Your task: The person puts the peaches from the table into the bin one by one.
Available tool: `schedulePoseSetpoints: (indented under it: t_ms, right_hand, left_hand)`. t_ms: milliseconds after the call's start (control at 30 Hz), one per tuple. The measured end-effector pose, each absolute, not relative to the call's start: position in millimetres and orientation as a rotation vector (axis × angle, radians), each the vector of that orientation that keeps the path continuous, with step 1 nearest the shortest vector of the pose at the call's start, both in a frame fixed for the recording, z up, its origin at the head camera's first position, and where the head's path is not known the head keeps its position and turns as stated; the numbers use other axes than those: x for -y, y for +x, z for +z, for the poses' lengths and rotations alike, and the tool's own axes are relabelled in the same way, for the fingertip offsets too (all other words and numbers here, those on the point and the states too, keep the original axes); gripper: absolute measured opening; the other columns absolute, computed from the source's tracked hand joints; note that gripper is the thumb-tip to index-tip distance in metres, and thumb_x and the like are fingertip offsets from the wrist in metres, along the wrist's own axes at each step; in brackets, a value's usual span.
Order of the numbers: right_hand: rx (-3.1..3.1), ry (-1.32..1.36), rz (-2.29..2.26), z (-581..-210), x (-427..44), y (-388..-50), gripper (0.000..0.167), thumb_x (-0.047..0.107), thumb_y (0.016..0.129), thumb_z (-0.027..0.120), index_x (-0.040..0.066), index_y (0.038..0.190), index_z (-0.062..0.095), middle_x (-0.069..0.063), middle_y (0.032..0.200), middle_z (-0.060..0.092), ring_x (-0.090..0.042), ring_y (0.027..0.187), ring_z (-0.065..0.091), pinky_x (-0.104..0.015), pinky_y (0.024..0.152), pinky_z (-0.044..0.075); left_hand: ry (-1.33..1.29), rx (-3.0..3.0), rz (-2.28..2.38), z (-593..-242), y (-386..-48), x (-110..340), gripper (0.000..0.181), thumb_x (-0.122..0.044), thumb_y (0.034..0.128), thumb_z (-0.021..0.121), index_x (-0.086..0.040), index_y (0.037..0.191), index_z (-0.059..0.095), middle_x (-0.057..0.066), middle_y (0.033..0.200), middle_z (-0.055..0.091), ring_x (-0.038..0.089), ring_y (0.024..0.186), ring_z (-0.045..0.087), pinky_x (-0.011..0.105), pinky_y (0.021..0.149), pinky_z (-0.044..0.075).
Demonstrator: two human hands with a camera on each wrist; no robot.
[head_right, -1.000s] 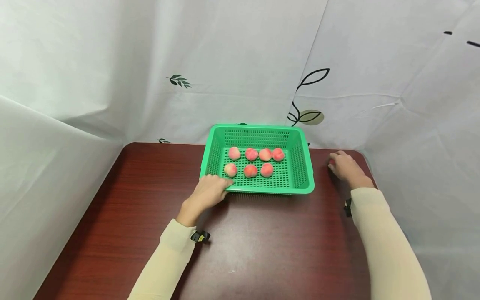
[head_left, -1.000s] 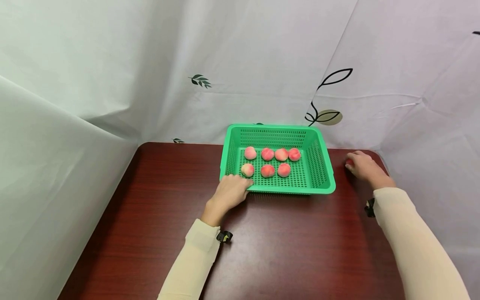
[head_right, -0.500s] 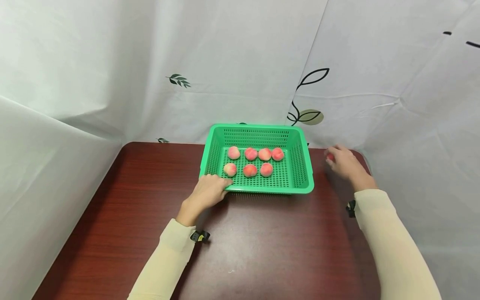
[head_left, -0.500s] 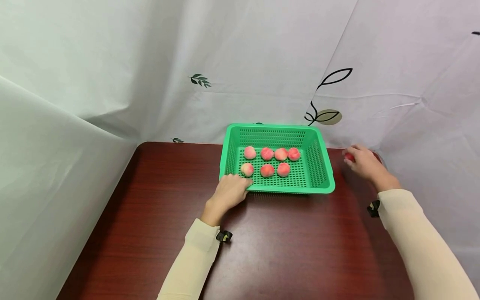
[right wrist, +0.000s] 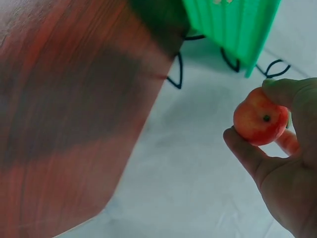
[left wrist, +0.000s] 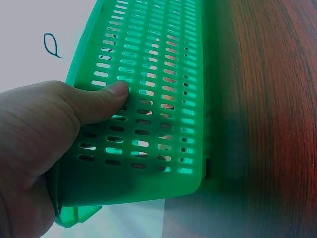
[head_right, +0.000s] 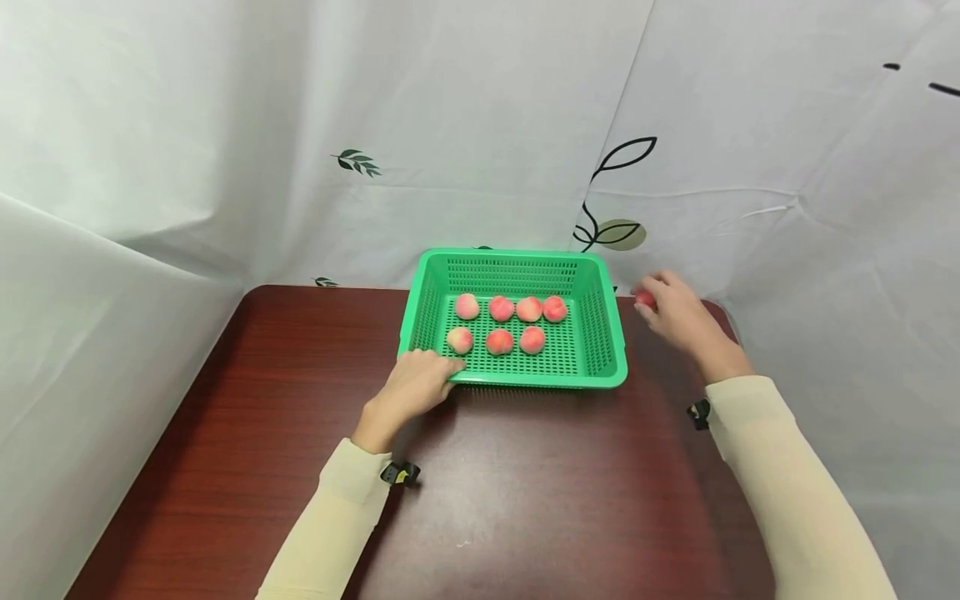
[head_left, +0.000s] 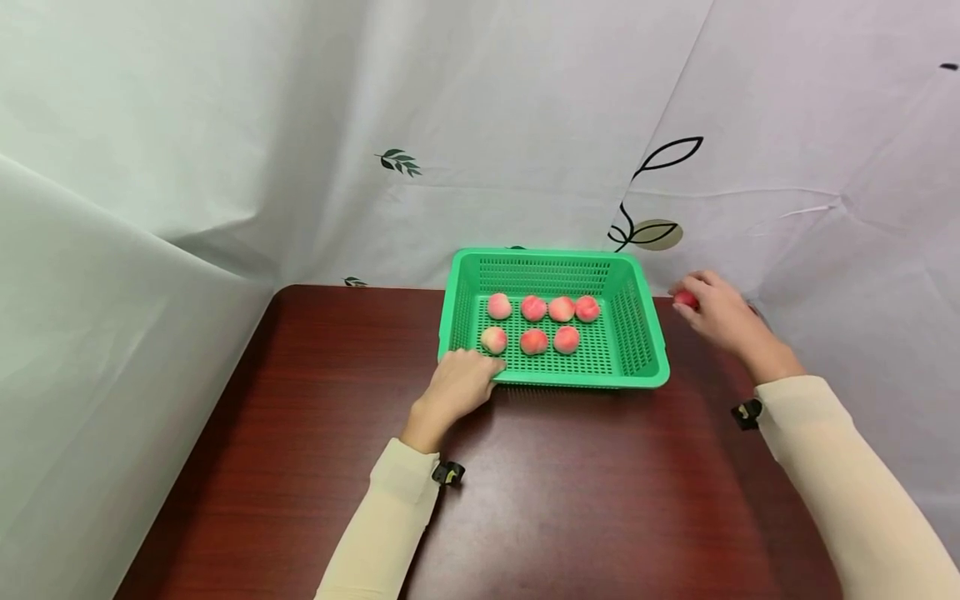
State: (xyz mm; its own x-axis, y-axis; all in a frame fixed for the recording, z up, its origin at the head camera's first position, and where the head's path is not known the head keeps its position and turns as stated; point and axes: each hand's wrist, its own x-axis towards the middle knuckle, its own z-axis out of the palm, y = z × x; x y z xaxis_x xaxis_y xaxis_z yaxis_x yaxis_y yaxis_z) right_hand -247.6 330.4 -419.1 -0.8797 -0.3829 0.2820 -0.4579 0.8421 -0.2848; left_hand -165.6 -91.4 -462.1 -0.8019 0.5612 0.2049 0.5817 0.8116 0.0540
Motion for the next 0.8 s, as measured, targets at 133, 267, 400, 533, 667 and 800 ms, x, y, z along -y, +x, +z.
schedulePoseSetpoints:
  t_ms: [133, 267, 400, 533, 667, 800]
  right_hand:
    - [2.719, 0.722, 0.520, -412.9, -317.9, -246.6, 0.022, -0.002, 0.088, 0.074, 0.000, 0.109, 0.067, -0.025, 0.115, 0.059, -0.042, 0.101, 0.058, -0.058, 0.083, 0.046]
    - [2.670, 0.807, 0.514, -408.6, -305.5, -245.4, 0.023, -0.005, 0.087, 0.075, 0.001, 0.108, 0.068, -0.023, 0.115, 0.060, -0.042, 0.098, 0.060, -0.056, 0.081, 0.048]
    - [2.656, 0.872, 0.492, -404.3, -294.3, -243.9, 0.022, -0.005, 0.087, 0.076, 0.001, 0.107, 0.069, -0.023, 0.115, 0.060, -0.041, 0.095, 0.062, -0.055, 0.078, 0.051]
    - [2.674, 0.917, 0.476, -399.6, -284.7, -242.8, 0.021, -0.003, 0.088, 0.077, 0.002, 0.107, 0.070, -0.023, 0.117, 0.060, -0.039, 0.095, 0.064, -0.054, 0.077, 0.053]
    - [2.709, 0.976, 0.449, -396.7, -277.0, -243.5, 0.021, -0.002, 0.088, 0.078, 0.005, 0.106, 0.070, -0.020, 0.118, 0.060, -0.034, 0.093, 0.065, -0.050, 0.076, 0.056]
    - [2.692, 1.064, 0.398, -396.2, -269.8, -245.8, 0.019, -0.002, 0.087, 0.078, 0.005, 0.103, 0.070, -0.019, 0.114, 0.061, -0.030, 0.087, 0.066, -0.044, 0.071, 0.056]
  left_hand:
    - [-0.896, 2.819, -0.177, -463.3, -166.1, 92.6, 0.035, -0.004, 0.0916, 0.064, -0.020, 0.066, 0.047, -0.002, 0.055, 0.032, 0.017, 0.050, 0.036, 0.032, 0.045, 0.022]
    - [-0.897, 2.821, -0.189, -462.6, -165.8, 92.9, 0.034, -0.005, 0.0912, 0.066, -0.019, 0.066, 0.048, -0.001, 0.055, 0.036, 0.020, 0.049, 0.041, 0.033, 0.045, 0.024]
    - [-0.899, 2.822, -0.199, -462.1, -165.5, 92.5, 0.033, -0.006, 0.0911, 0.066, -0.019, 0.066, 0.048, -0.001, 0.055, 0.037, 0.020, 0.049, 0.042, 0.034, 0.045, 0.024]
    - [-0.898, 2.824, -0.205, -462.0, -165.5, 92.1, 0.034, -0.004, 0.0904, 0.065, -0.019, 0.066, 0.047, -0.001, 0.056, 0.035, 0.020, 0.049, 0.039, 0.034, 0.045, 0.023]
    - [-0.896, 2.814, -0.212, -461.4, -165.4, 91.8, 0.034, -0.002, 0.0889, 0.065, -0.019, 0.066, 0.048, -0.001, 0.055, 0.034, 0.020, 0.049, 0.038, 0.034, 0.045, 0.023]
    - [-0.896, 2.815, -0.206, -460.7, -165.3, 91.7, 0.033, -0.002, 0.0886, 0.065, -0.019, 0.066, 0.048, -0.001, 0.055, 0.035, 0.020, 0.049, 0.038, 0.033, 0.044, 0.022]
